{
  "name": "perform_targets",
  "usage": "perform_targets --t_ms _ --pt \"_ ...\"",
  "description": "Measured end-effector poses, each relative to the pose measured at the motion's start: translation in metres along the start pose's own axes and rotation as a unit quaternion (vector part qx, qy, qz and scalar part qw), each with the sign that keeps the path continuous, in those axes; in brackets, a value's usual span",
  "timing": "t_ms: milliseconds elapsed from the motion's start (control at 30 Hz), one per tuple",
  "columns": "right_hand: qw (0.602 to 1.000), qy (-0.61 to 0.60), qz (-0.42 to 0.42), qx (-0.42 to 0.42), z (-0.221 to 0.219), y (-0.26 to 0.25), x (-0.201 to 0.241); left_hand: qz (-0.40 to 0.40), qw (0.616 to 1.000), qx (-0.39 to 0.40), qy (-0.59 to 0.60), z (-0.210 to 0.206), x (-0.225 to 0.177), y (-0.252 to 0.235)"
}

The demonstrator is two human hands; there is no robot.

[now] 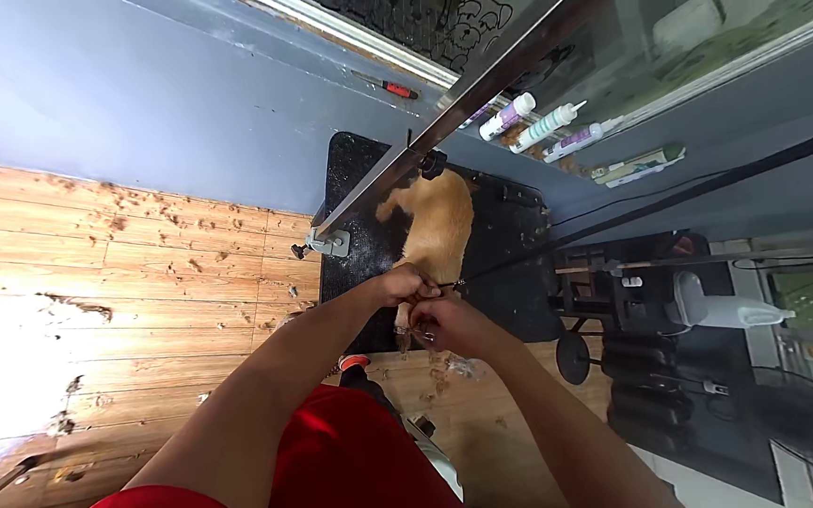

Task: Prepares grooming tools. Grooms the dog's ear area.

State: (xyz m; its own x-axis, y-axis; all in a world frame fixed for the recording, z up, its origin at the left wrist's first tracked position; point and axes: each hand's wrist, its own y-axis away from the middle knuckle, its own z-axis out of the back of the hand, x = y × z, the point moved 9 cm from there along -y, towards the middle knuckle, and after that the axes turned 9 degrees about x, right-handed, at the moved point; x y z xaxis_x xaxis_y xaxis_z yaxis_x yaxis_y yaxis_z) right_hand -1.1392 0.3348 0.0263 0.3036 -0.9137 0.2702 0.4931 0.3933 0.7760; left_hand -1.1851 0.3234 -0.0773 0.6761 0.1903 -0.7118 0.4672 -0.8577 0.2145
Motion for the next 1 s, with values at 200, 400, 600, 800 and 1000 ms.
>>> perform_targets --t_ms 200,400,600,800,1000 --pt "0.997 0.047 -0.051 0.015 0.019 -0.008 0.011 -0.007 1.000 -0.011 -0.016 -0.001 -0.003 0.011" --pt "0.989 0.116 -0.073 -0.060 0.011 -0.011 0.008 -0.066 0.998 -0.022 -0.012 -0.004 0.006 0.018" --pt "0.971 -0.016 -0.122 -0.206 0.009 0.019 -0.046 -0.185 0.981 -0.010 0.064 -0.008 0.040 0.031" --pt "0.931 -0.183 -0.118 -0.293 -0.008 0.036 -0.079 -0.162 0.978 -0.023 -0.132 -0.025 0.031 0.032" --pt "0.971 -0.062 -0.075 -0.217 -0.017 0.055 -0.048 -0.133 0.948 -0.017 -0.289 -0.040 0.012 0.025"
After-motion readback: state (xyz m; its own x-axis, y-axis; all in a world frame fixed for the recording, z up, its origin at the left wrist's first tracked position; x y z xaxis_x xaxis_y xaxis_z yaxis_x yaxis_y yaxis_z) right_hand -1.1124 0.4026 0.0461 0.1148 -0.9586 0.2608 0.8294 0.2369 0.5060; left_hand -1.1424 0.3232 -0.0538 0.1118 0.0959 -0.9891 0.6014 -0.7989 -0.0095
